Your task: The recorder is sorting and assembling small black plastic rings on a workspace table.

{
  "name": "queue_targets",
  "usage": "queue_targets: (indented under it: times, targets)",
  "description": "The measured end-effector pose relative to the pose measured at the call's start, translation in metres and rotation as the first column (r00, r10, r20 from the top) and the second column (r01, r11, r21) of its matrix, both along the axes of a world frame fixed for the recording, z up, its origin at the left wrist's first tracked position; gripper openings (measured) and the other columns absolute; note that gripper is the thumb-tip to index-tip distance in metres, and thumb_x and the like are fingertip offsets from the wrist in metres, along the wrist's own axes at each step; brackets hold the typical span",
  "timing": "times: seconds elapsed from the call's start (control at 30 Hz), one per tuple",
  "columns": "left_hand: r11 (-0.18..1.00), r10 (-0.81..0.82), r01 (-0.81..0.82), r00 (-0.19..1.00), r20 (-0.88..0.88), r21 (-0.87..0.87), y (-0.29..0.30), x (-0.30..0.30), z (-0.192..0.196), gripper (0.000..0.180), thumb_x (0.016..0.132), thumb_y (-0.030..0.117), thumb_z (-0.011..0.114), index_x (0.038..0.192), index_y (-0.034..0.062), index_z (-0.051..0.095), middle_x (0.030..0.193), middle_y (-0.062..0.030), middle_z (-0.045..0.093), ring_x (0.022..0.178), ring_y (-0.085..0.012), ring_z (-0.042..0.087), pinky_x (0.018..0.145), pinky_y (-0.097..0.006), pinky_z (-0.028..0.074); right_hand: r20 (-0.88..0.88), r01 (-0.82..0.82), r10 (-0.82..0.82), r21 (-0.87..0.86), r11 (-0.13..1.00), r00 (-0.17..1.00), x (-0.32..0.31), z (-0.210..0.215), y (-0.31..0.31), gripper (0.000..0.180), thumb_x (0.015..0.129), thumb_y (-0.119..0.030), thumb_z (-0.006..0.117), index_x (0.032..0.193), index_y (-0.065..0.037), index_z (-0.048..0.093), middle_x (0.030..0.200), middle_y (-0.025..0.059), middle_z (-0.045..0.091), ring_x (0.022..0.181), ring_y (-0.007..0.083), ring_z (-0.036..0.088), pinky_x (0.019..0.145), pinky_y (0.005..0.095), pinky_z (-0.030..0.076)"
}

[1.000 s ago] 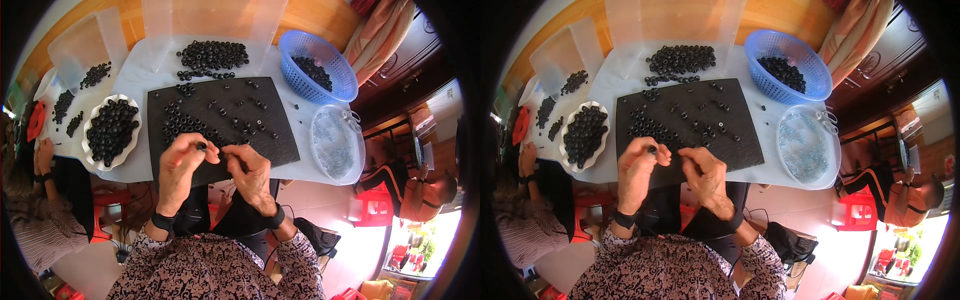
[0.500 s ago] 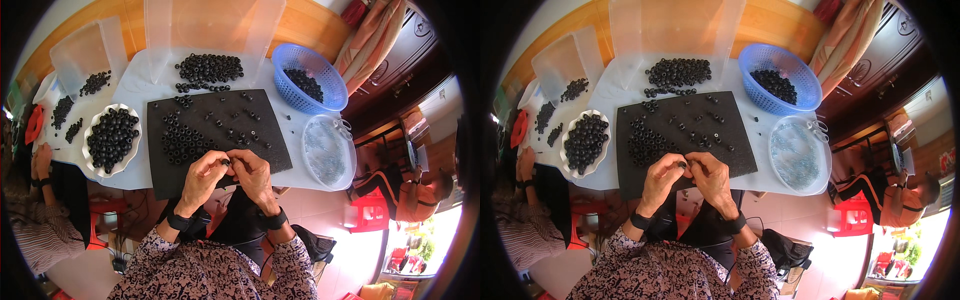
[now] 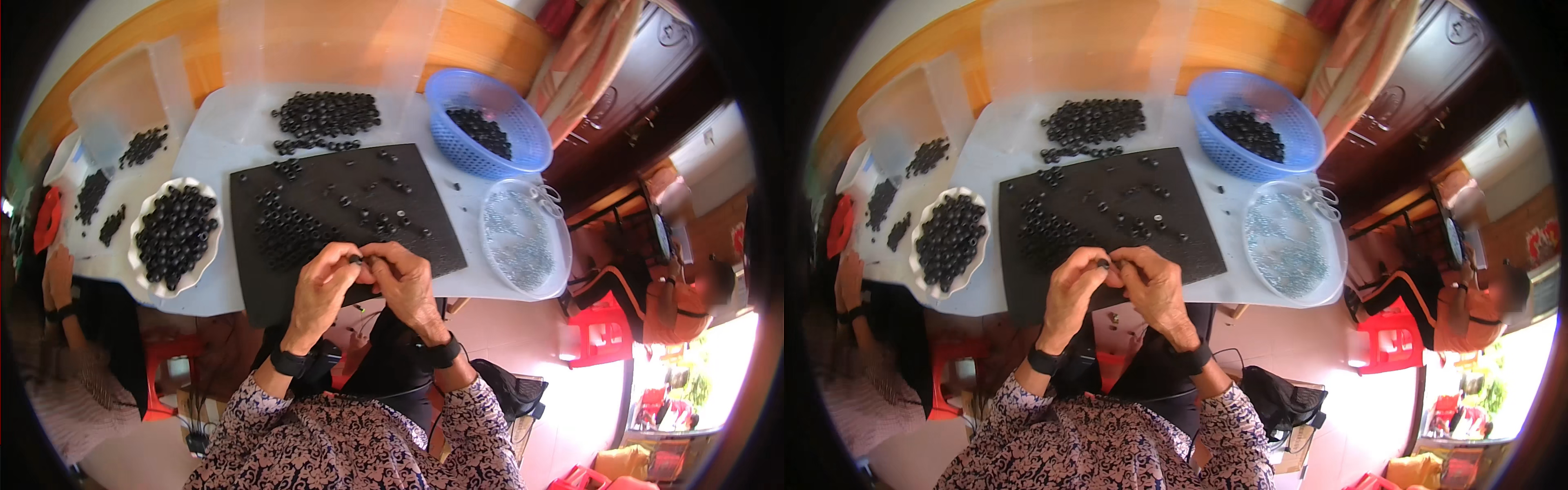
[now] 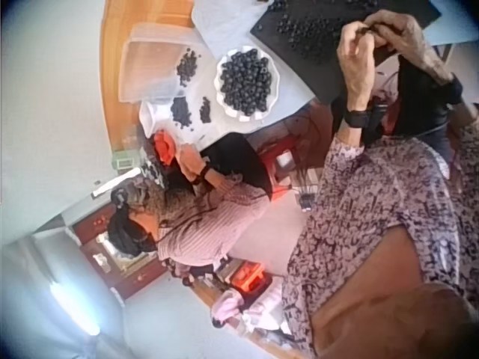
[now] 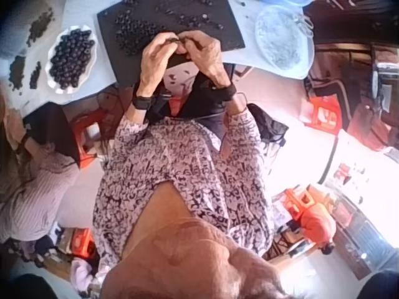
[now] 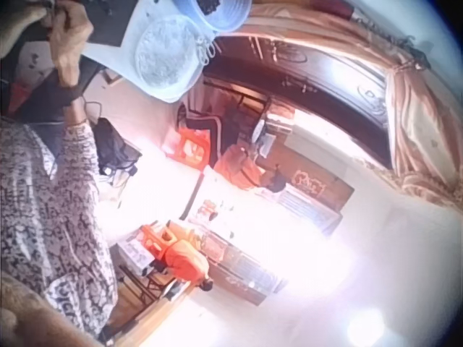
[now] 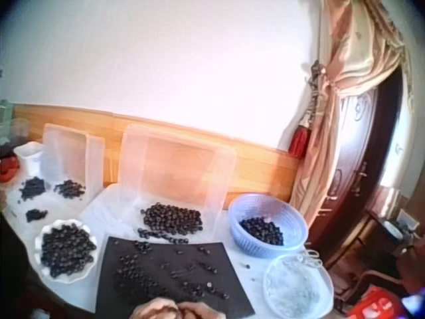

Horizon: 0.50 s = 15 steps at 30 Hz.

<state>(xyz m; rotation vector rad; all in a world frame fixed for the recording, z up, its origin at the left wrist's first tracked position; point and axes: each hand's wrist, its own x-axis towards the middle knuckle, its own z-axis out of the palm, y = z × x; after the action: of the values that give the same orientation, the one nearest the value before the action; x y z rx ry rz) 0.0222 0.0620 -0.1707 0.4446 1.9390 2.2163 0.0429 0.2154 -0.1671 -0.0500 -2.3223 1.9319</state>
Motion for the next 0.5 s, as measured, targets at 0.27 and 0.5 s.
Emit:
queue_targets:
  times: [0.27,0.5]
  targets:
    - [0.999,-0.018,0.018,0.999,0.028,0.027,-0.001,0.001,-0.001,0.015,0.092,0.002,0.054,0.106,0.0001,0.061,0.084,-0.0041,0.068,0.081,-0.007,0.062,0.077,-0.023,0.047,-0.068,-0.018,0.021,0.051,0.999,0.997,0.0,0.001,0.0,0.018,0.089,0.001,0.056,0.102,0.001,0.069,0.085,0.0081,0.066,0.064,0.0124,0.063,0.056,0.0262,0.05]
    - [1.0,-0.008,0.008,1.0,0.03,-0.014,0.002,0.002,0.002,0.015,0.091,0.0,0.054,0.104,-0.0007,0.061,0.085,-0.0044,0.067,0.081,-0.0084,0.063,0.075,-0.022,0.048,-0.056,-0.033,0.038,0.083,0.996,0.998,0.001,0.011,0.005,0.019,0.085,0.002,0.057,0.1,0.001,0.068,0.084,0.0099,0.068,0.068,0.0155,0.064,0.061,0.0294,0.05]
